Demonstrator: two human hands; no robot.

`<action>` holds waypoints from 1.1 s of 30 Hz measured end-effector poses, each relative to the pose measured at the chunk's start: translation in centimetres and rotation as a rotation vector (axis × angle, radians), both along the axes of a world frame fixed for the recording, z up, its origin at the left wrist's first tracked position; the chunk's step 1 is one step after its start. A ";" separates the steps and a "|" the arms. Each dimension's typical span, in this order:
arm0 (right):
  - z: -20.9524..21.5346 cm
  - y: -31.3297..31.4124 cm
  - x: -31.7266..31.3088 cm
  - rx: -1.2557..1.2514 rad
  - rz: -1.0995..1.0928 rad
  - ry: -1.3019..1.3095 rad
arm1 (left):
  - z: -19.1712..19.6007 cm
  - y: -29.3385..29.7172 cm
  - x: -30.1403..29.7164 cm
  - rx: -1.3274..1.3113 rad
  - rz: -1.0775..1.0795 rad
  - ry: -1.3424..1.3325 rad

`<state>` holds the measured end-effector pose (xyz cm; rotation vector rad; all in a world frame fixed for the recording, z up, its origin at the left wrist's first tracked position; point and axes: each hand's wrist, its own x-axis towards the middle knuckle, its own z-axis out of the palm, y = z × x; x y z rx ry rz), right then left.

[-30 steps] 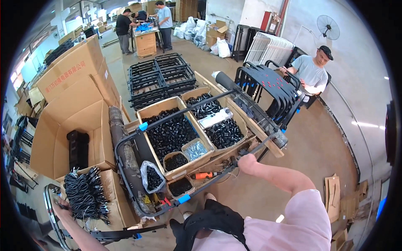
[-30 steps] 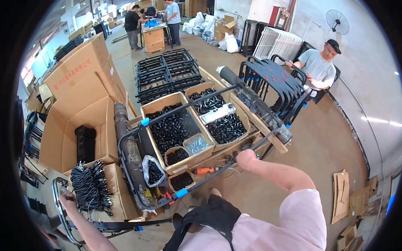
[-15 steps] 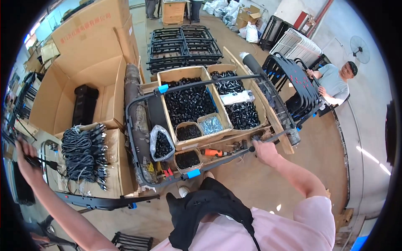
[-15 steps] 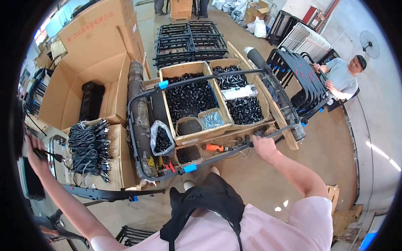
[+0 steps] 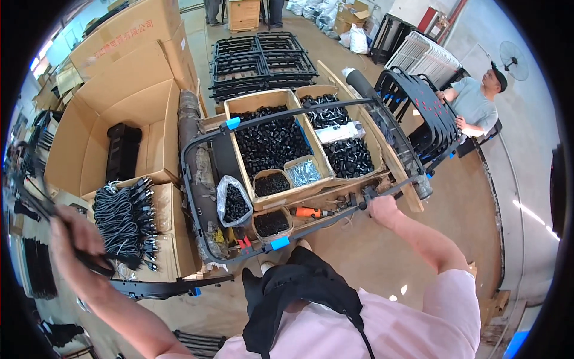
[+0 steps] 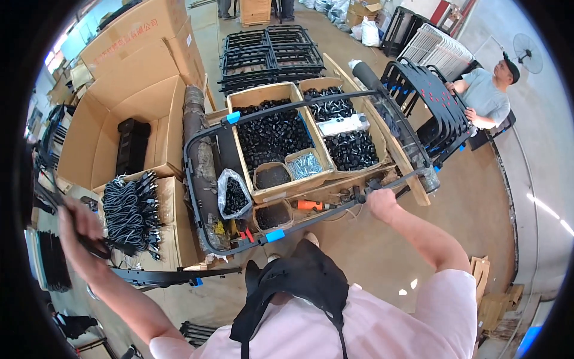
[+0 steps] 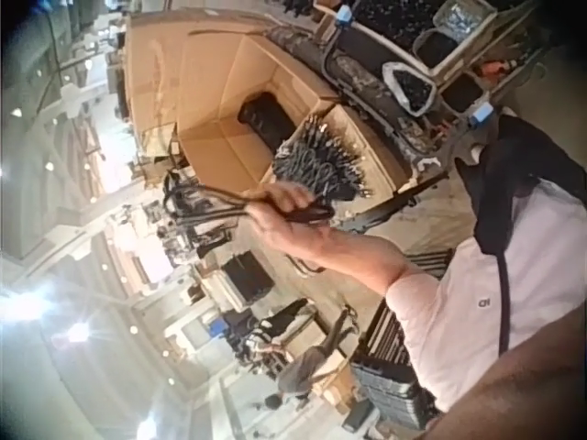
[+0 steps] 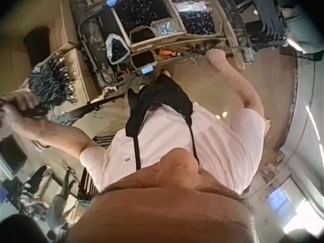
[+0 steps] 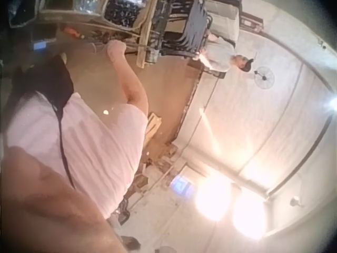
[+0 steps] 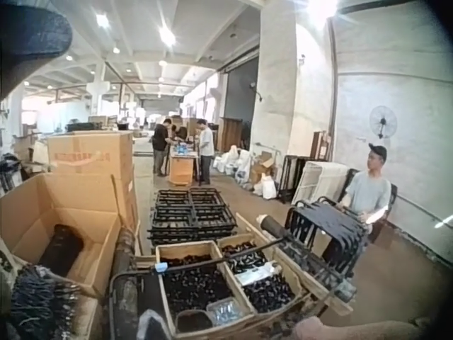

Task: Assemble components of a metal frame using fasteners and an electric screwdriver.

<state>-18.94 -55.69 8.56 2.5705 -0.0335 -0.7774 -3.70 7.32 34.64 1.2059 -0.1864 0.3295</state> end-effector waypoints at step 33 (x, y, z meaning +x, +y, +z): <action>-1.2 2.1 0.2 0.102 -0.065 -0.213 | -34.5 -20.5 -9.8 0.913 -0.258 0.003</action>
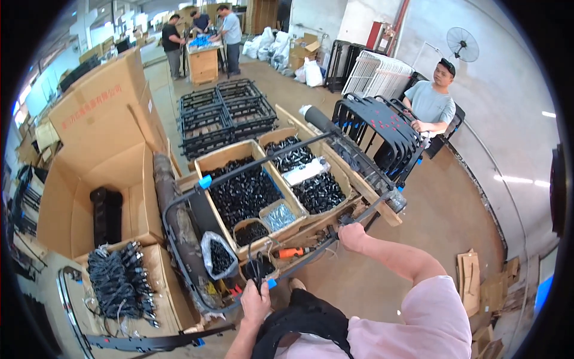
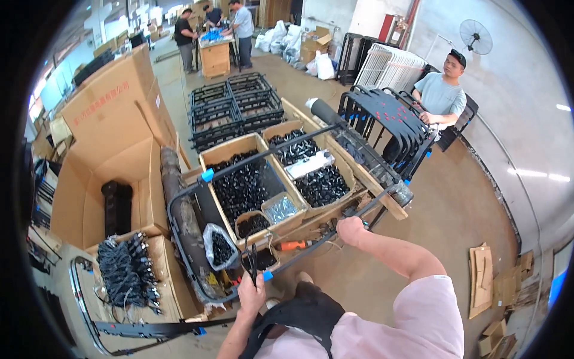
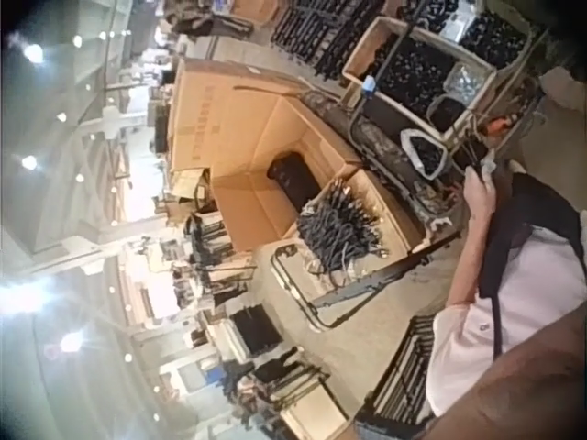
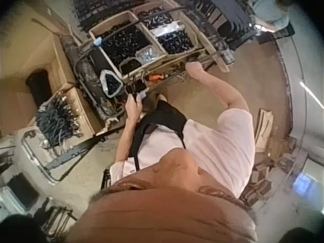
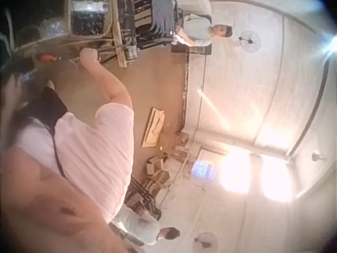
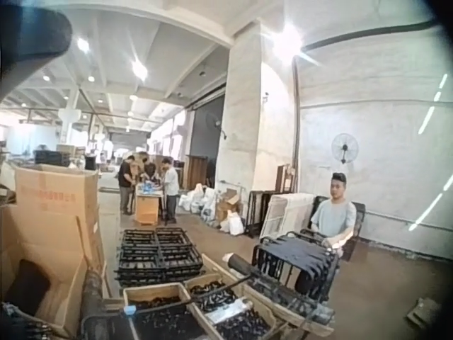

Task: Assemble components of a metal frame using fasteners and an electric screwdriver.

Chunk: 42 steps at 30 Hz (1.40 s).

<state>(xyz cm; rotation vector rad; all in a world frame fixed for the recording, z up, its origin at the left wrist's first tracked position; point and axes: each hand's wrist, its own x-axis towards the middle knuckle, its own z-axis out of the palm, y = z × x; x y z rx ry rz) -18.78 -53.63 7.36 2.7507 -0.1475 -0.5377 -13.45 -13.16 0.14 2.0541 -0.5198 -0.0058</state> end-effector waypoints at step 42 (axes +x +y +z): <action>6.4 4.4 20.5 2.118 -1.039 -0.700 | 9.2 -3.5 -6.1 -0.250 -0.195 0.816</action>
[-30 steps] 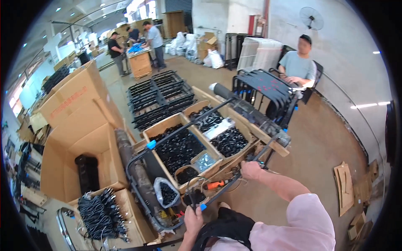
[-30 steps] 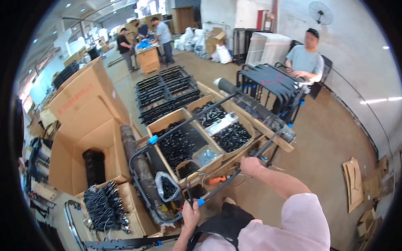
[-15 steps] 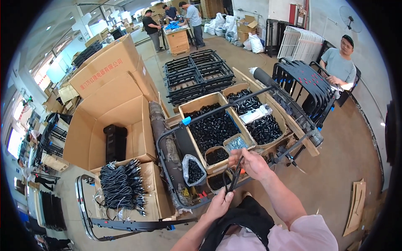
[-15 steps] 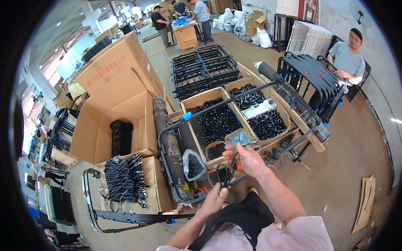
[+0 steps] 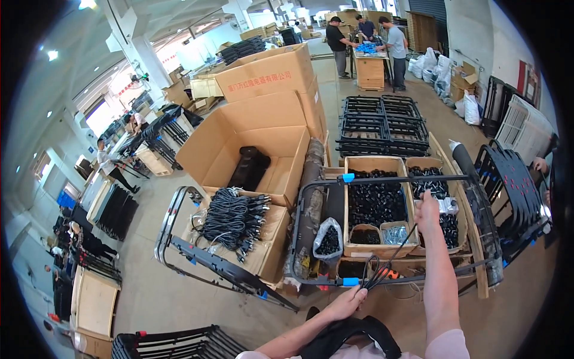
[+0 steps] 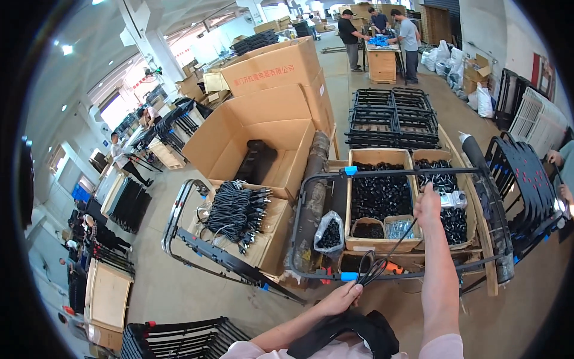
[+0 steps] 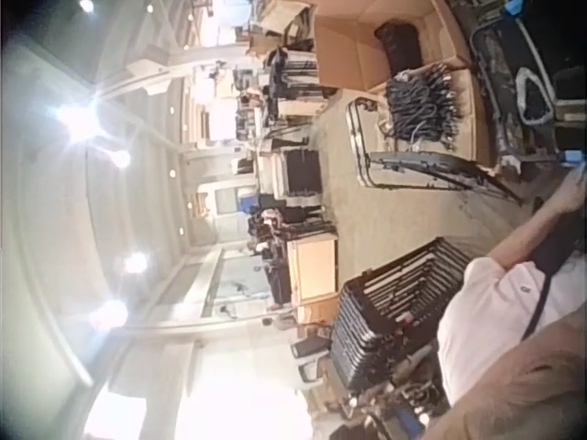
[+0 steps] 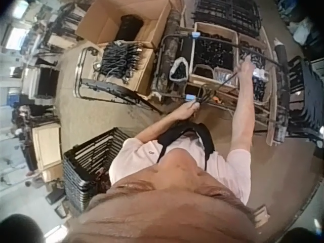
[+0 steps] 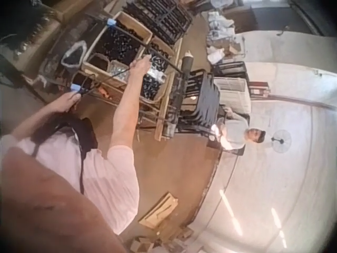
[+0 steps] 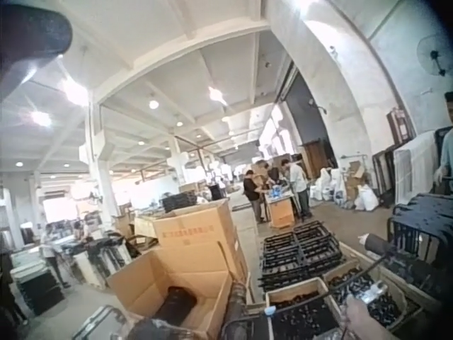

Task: Assemble components of a metal frame using fasteners and an electric screwdriver.

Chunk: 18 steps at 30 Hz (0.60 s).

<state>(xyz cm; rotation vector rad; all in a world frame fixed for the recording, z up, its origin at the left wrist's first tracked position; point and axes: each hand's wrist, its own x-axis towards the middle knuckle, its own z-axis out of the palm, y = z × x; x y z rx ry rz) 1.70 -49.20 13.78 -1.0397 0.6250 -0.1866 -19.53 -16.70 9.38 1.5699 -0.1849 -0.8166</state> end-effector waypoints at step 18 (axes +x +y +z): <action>3.6 2.4 -24.2 -0.350 1.036 -0.332 | 14.5 -4.1 -0.6 0.418 0.500 -1.206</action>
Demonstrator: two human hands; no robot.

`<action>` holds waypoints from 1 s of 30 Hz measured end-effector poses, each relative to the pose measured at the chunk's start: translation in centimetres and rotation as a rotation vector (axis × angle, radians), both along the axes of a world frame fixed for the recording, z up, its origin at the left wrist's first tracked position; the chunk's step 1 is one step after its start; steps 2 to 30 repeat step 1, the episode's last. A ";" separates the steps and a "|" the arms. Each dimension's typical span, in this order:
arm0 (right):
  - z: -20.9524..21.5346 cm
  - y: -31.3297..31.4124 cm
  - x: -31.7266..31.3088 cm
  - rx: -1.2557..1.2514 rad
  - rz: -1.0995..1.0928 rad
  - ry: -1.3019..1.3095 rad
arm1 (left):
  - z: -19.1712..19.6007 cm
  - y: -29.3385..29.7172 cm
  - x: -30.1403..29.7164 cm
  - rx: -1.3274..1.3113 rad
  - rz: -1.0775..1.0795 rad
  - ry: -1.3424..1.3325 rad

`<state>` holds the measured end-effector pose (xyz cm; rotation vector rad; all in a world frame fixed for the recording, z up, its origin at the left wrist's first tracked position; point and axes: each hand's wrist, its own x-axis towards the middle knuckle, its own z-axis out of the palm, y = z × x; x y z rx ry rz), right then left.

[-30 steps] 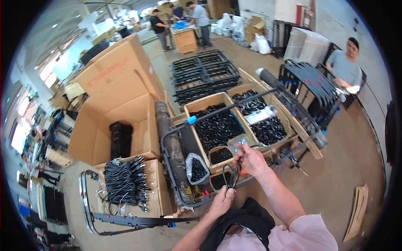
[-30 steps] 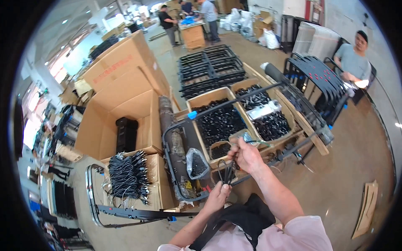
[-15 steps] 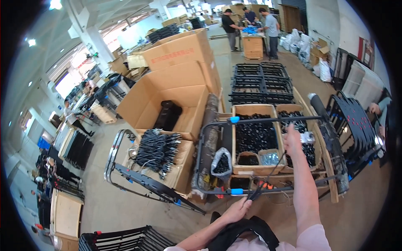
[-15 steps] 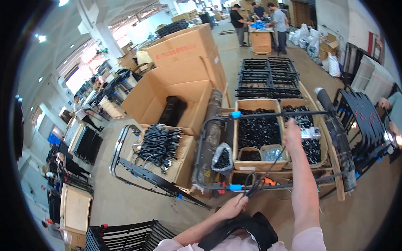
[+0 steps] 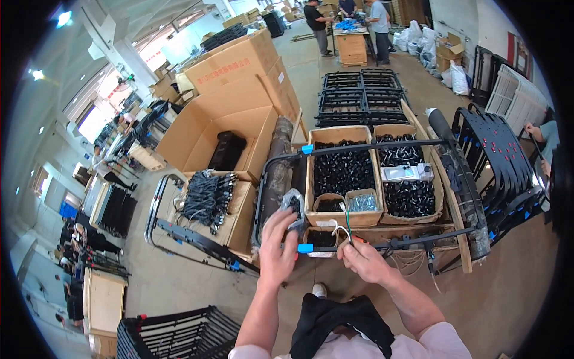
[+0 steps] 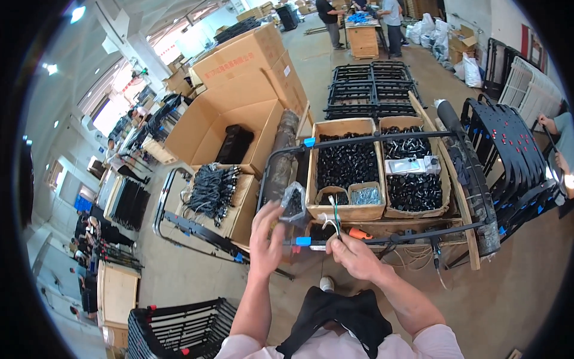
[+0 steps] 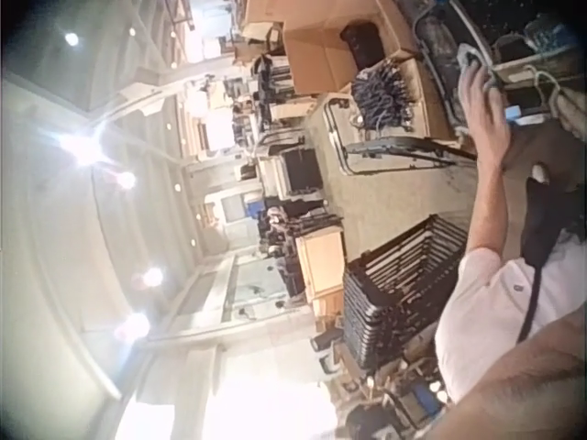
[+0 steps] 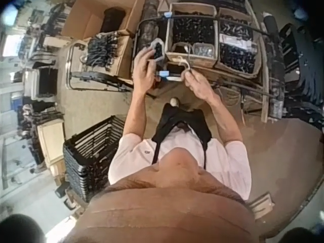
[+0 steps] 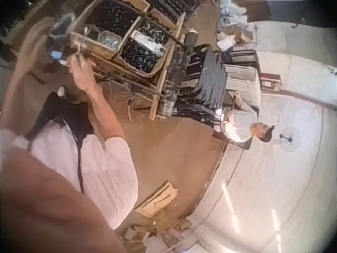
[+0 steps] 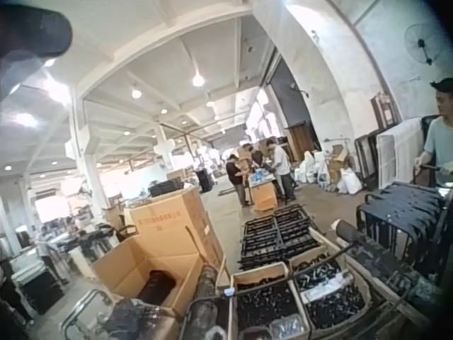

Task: Assemble components of a metal frame using fasteners and an electric screwdriver.

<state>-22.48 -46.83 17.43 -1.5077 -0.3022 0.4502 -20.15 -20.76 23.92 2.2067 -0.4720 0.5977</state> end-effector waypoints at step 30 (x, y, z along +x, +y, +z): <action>0.8 -0.2 -0.8 -0.007 0.026 -0.020 | 0.3 -1.3 0.9 -0.039 -0.042 0.014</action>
